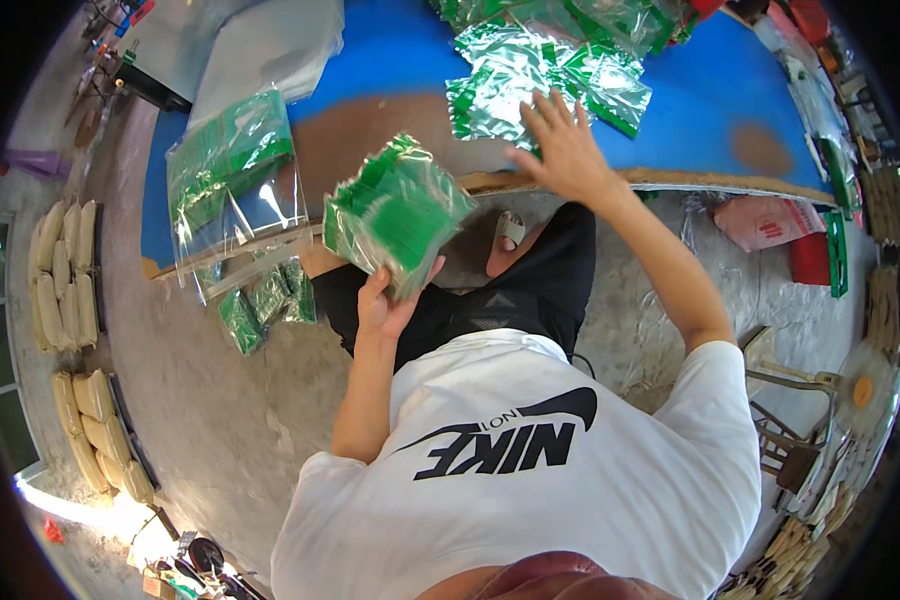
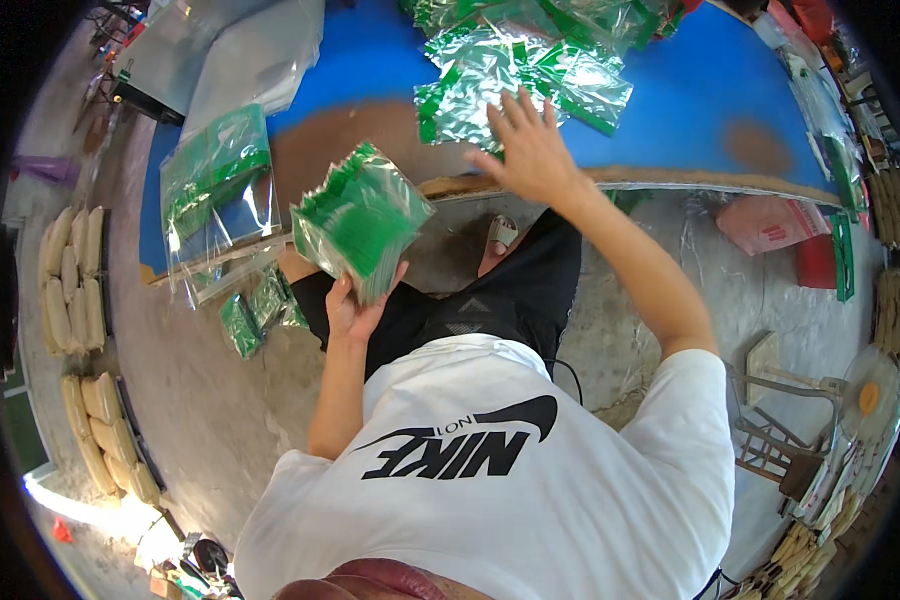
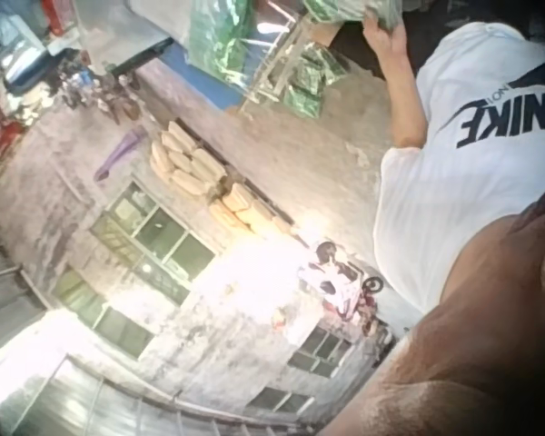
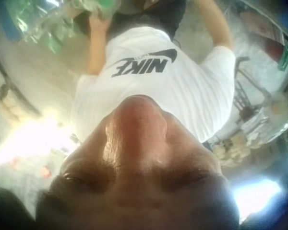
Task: Counting green foil packets and putting them into larger plastic bags.
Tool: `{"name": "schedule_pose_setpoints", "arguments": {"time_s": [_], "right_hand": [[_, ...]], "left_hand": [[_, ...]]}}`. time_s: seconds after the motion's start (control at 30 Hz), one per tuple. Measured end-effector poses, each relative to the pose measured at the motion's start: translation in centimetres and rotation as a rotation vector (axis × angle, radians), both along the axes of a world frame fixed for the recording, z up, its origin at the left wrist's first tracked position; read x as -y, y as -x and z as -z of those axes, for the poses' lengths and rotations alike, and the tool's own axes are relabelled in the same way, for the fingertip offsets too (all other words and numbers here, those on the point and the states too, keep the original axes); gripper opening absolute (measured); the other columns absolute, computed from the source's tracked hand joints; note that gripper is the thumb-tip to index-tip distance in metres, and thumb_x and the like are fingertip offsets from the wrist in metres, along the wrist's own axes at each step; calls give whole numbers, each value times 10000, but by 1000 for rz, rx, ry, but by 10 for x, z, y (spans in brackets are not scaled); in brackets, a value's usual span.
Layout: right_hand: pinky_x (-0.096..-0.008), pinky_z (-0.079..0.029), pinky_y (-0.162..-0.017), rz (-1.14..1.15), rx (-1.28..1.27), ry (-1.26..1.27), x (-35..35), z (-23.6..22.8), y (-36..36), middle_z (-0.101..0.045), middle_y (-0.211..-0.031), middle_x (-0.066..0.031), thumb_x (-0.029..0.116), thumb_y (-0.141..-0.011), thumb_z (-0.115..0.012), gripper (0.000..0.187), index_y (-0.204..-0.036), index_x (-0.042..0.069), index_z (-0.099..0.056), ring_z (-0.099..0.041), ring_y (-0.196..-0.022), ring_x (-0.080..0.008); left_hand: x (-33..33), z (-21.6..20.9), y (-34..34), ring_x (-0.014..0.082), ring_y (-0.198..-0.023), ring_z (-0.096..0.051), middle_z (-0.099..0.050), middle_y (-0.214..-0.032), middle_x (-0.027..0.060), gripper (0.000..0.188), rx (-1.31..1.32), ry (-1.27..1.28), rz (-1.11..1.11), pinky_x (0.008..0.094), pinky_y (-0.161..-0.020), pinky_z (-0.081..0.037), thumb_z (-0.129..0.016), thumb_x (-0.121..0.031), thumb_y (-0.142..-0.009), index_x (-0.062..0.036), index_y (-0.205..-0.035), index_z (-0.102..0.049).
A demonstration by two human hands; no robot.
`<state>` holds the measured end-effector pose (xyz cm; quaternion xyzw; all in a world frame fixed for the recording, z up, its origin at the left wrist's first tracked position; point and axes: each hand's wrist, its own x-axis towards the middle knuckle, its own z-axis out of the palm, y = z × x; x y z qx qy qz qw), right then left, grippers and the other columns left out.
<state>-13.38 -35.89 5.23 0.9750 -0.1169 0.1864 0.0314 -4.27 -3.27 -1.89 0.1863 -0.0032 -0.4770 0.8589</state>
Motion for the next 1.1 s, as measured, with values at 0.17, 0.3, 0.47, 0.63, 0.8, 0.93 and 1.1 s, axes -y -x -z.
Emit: {"name": "schedule_pose_setpoints", "arguments": {"time_s": [0.17, 0.3, 0.47, 0.63, 0.8, 0.93, 1.1], "right_hand": [[-483, -399, -1015, -287, -30, -252, -86, -16, 5, -528, -1335, -222, 219, -880, -600, 456, -1273, -8, -563, -488, -1227, -389], [-422, -463, -925, -466, 115, -437, -61, -11, -17, -594, -1195, -186, 135, -872, -600, 316, -1142, -28, -596, -559, -1108, -353], [-595, -312, -1081, -9, 69, -13, -36, -9, -6, -537, -1291, -245, 379, -908, -613, 511, -1254, 5, -576, -433, -1299, -427], [-558, -287, -1125, -450, 7, -350, -85, -16, -19, -509, -1298, -193, 235, -859, -641, 481, -1291, 43, -552, -416, -1313, -390], [-440, -412, -1033, -537, 88, -779, -98, -5, -26, -525, -1300, -192, 124, -893, -614, 400, -1273, 20, -545, -490, -1231, -384], [-451, -402, -1071, -324, 138, -470, -56, -27, 3, -483, -1410, -189, 209, -869, -698, 535, -1337, 25, -514, -444, -1321, -384], [-430, -431, -1061, -330, -79, -185, -25, -15, 38, -491, -1435, -153, 149, -819, -711, 512, -1290, 21, -556, -455, -1338, -350]], "left_hand": [[11, 4, 15, 316, -1325, -476, -564, -1371, 115, 669, -21, 40, 7, 592, -1188, -244, -814, -214, -761, -70, -1347, -525], [23, -8, 15, 307, -1322, -480, -571, -1362, 115, 671, -59, 59, 33, 584, -1188, -247, -821, -201, -751, -66, -1340, -529], [13, -4, 12, 318, -1317, -482, -578, -1348, 122, 679, -72, 21, -1, 580, -1180, -270, -832, -162, -732, -69, -1334, -533], [-5, 6, 12, 352, -1332, -461, -538, -1392, 146, 683, -76, 73, -49, 575, -1190, -253, -816, -172, -756, -50, -1355, -509], [3, -1, 8, 417, -1403, -339, -436, -1470, 201, 731, -150, 72, -216, 608, -1208, -167, -788, -181, -791, -24, -1412, -436], [1, -2, 5, 419, -1406, -334, -440, -1468, 197, 732, -100, 69, -229, 612, -1205, -172, -786, -189, -792, -19, -1411, -433], [-9, 2, 3, 306, -1260, -531, -603, -1309, 106, 606, -91, 21, -144, 587, -1161, -300, -800, -154, -762, -46, -1302, -546]]}}
